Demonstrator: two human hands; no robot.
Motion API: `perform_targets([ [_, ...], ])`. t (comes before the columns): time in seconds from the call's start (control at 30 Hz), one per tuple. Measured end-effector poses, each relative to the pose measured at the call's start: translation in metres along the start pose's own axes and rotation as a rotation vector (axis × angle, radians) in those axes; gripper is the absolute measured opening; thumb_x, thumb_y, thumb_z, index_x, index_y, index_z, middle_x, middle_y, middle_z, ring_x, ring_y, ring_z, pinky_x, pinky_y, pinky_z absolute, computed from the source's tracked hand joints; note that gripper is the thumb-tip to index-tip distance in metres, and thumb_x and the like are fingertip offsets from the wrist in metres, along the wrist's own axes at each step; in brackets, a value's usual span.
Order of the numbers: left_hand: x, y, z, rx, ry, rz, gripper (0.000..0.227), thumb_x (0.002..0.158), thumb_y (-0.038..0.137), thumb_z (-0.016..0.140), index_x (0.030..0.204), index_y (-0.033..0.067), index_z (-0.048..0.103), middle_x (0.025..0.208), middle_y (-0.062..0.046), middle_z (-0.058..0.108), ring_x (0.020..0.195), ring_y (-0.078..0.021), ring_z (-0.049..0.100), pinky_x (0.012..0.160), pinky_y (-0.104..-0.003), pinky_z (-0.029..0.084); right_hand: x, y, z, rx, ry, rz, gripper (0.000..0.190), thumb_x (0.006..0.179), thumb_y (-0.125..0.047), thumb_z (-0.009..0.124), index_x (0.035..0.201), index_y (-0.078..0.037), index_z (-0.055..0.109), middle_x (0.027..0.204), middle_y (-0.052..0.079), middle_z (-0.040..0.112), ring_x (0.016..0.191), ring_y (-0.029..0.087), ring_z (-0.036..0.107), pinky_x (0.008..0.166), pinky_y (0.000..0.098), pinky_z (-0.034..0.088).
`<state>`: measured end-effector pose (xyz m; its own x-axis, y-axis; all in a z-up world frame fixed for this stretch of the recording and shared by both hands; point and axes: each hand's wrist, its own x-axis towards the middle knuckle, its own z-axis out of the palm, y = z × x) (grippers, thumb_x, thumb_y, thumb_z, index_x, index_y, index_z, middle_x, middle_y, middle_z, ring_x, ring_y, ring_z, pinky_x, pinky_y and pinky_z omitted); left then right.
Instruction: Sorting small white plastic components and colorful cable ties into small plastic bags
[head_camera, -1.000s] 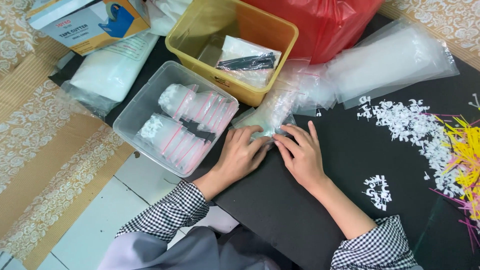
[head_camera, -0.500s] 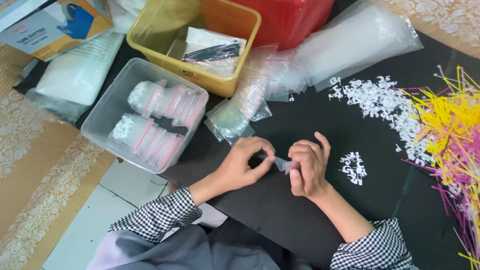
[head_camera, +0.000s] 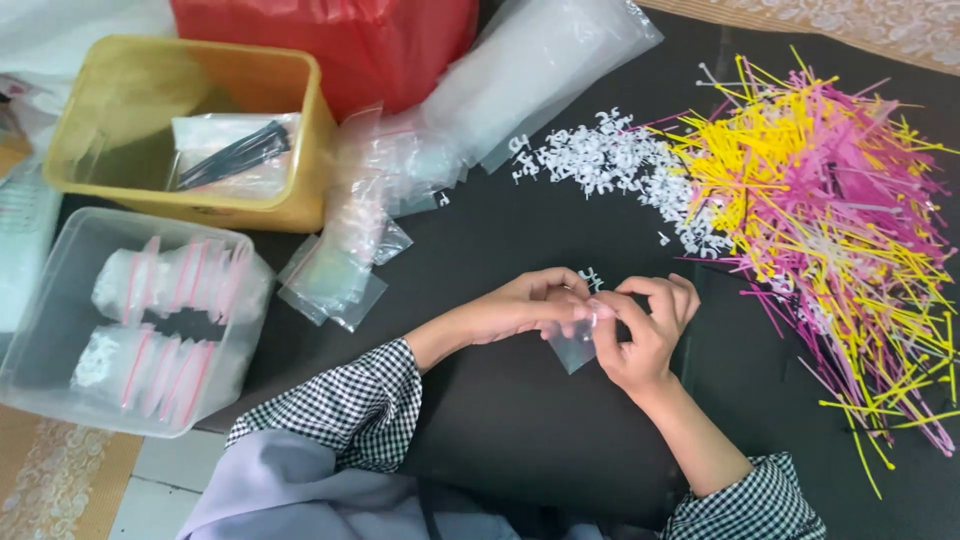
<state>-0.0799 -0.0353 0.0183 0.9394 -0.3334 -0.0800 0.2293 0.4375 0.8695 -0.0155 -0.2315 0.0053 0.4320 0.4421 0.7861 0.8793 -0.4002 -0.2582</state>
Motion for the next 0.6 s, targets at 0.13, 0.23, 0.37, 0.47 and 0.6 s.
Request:
perform_targets([
  [0.13, 0.007, -0.005, -0.002, -0.014, 0.04, -0.012, 0.027, 0.095, 0.015, 0.072, 0.116, 0.0032, 0.061, 0.09, -0.003, 0.063, 0.072, -0.0038, 0.061, 0.063, -0.015, 0.048, -0.004, 0.005, 0.008, -0.052, 0.001, 0.028, 0.01, 0.09, -0.018, 0.063, 0.087, -0.02, 0.073, 0.089, -0.003, 0.049, 0.09, 0.019, 0.048, 0.105, 0.0481, 0.034],
  [0.23, 0.007, -0.005, -0.009, -0.103, 0.159, -0.061, 0.024, 0.098, 0.022, 0.068, 0.112, 0.0027, 0.066, 0.092, -0.006, 0.068, 0.067, 0.0, 0.06, 0.064, -0.014, 0.056, -0.007, 0.006, 0.014, -0.002, 0.0, 0.072, 0.016, 0.095, -0.029, 0.066, 0.099, -0.016, 0.075, 0.089, -0.003, 0.051, 0.088, 0.016, 0.052, 0.104, 0.0465, 0.035],
  [0.37, 0.01, -0.012, -0.012, -0.12, 0.188, -0.027, 0.023, 0.099, 0.021, 0.067, 0.108, -0.0011, 0.068, 0.082, -0.005, 0.061, 0.064, -0.0023, 0.058, 0.061, -0.017, 0.056, -0.002, 0.004, 0.013, 0.165, -0.043, 0.123, 0.019, 0.103, -0.023, 0.058, 0.098, -0.011, 0.072, 0.084, -0.002, 0.053, 0.088, 0.015, 0.054, 0.106, 0.0449, 0.031],
  [0.47, 0.01, -0.015, -0.015, -0.168, 0.206, -0.019, 0.023, 0.099, 0.021, 0.068, 0.104, -0.0015, 0.068, 0.076, -0.005, 0.056, 0.063, -0.0038, 0.057, 0.058, -0.017, 0.054, 0.003, 0.001, 0.012, 0.242, -0.034, 0.133, 0.019, 0.104, -0.018, 0.058, 0.096, -0.008, 0.072, 0.083, -0.001, 0.054, 0.087, 0.016, 0.054, 0.106, 0.044, 0.03],
  [0.6, 0.006, -0.001, -0.007, -0.265, 0.201, 0.01, 0.02, 0.098, 0.018, 0.065, 0.099, -0.0022, 0.067, 0.073, -0.003, 0.053, 0.063, -0.0058, 0.056, 0.057, -0.019, 0.05, -0.001, 0.005, 0.012, 0.342, 0.003, 0.179, 0.016, 0.098, -0.011, 0.068, 0.112, -0.007, 0.076, 0.086, 0.0, 0.064, 0.089, 0.013, 0.058, 0.108, 0.042, 0.032],
])
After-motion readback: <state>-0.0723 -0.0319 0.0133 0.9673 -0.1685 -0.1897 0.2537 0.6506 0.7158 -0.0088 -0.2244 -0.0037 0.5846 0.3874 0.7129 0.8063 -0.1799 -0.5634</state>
